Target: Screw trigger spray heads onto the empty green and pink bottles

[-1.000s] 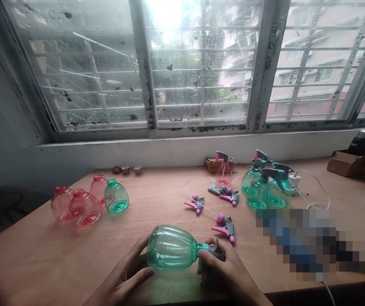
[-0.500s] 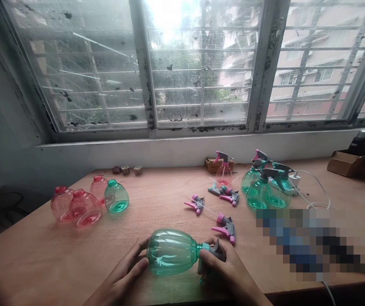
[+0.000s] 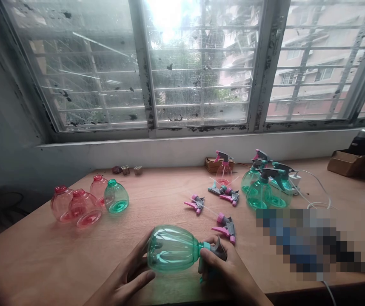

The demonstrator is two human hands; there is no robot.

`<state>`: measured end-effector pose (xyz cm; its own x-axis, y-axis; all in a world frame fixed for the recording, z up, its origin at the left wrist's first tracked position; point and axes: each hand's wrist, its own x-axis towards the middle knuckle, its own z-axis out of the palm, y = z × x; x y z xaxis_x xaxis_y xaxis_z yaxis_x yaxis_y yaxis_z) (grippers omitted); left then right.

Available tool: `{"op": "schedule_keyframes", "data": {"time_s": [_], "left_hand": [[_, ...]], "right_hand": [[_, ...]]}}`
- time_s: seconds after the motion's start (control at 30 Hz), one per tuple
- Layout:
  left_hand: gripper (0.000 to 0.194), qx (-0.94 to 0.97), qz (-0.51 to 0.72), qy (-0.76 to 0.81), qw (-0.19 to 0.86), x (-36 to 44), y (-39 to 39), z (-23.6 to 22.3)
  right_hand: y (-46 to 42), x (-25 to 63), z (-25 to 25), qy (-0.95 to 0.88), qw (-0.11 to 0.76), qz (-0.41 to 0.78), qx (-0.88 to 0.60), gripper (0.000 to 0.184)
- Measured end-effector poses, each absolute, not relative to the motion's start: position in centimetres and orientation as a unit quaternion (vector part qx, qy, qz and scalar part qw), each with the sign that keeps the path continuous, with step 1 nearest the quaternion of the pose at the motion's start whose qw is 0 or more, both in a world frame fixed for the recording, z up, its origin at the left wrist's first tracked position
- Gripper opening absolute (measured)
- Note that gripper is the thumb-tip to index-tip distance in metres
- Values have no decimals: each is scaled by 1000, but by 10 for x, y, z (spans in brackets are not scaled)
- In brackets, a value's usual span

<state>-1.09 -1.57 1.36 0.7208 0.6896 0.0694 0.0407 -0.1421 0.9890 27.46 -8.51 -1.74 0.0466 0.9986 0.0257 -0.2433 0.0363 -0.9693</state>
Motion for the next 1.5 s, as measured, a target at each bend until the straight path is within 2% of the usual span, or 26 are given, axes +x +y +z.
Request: {"op": "schedule_keyframes", "data": {"time_s": [0.43, 0.8, 1.03, 1.4, 1.5], "left_hand": [[79, 728, 257, 296, 563, -13, -13, 13], [93, 717, 254, 265, 592, -13, -16, 12], [81, 722, 246, 282, 582, -12, -16, 16], [92, 737, 250, 296, 554, -14, -14, 9], [88, 737, 240, 311, 550, -16, -15, 10]], "right_hand": [[-86, 274, -16, -419, 579, 547, -436, 45], [-87, 274, -15, -425, 574, 549, -434, 44], [-86, 273, -15, -423, 573, 547, -440, 45], [-86, 274, -16, -425, 575, 545, -437, 44], [-86, 274, -18, -421, 577, 553, -429, 44]]}}
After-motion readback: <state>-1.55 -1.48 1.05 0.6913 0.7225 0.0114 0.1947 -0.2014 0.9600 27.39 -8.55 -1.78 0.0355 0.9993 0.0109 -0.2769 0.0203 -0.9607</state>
